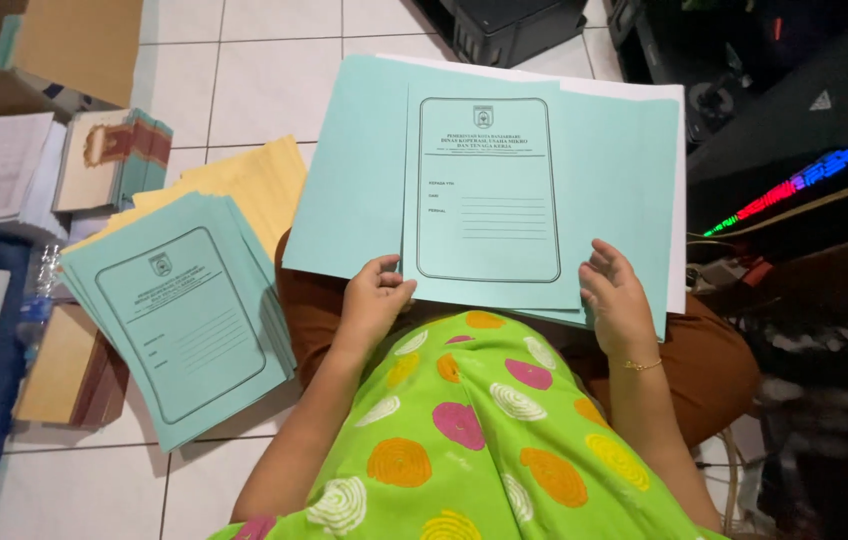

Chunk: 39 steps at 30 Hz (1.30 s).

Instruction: Organizing and smoothing out paper folders on the floor in a workspace.

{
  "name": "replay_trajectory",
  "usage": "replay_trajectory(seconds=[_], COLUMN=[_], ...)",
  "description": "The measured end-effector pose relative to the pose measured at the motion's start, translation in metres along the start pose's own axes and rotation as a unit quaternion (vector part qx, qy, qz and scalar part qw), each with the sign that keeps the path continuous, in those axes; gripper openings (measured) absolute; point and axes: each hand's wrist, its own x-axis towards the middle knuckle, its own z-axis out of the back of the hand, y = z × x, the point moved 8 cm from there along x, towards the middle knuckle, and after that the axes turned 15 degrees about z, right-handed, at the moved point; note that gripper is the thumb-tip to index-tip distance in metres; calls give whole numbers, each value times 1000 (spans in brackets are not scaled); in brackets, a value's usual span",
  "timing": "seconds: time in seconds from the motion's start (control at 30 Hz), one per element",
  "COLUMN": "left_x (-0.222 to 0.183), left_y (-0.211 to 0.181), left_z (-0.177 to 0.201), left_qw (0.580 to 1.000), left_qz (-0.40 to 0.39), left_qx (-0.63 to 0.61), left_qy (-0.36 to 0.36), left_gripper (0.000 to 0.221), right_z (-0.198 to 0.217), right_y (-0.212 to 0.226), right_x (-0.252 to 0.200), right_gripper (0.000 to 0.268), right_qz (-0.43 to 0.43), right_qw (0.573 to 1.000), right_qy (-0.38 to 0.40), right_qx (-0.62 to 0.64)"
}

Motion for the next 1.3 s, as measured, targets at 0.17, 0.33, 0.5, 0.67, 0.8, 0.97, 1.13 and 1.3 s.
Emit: replay_trajectory(seconds=[0.17, 0.33, 0.5, 0.67, 0.8, 0.97, 1.13, 1.3], left_x=[-30, -42, -83, -123, -129, -69, -48, -52], left_y=[-5, 26, 72, 141, 182, 280, 253, 55], left_z=[45, 141, 292, 381, 394, 430, 416, 275], left_qw=[999, 994, 959, 915, 897, 854, 784, 782], left_qz=[-2, -71, -72, -33, -8, 161, 259, -165], left_qx=[-54, -69, -36, -18, 9, 143, 311, 365], left_qy=[6, -53, -271, -402, -443, -474, -471, -477], left_gripper=[53, 53, 46, 45, 47, 50, 67, 61], right_z=[-38, -129, -291, -430, -490, -491, -413, -282], right_y=[-2, 15, 50, -14, -76, -88, 5, 73], right_x=[1, 11, -20, -53, -77, -79, -84, -45], right_gripper=[56, 51, 59, 62, 68, 72, 79, 58], right_qz=[-56, -111, -187, -169, -176, -173, -93, -137], right_qw=[989, 973, 883, 842, 818, 793, 761, 840], right_qy=[37, 157, 411, 505, 547, 584, 637, 524], right_qx=[134, 128, 129, 86, 31, -6, -80, 13])
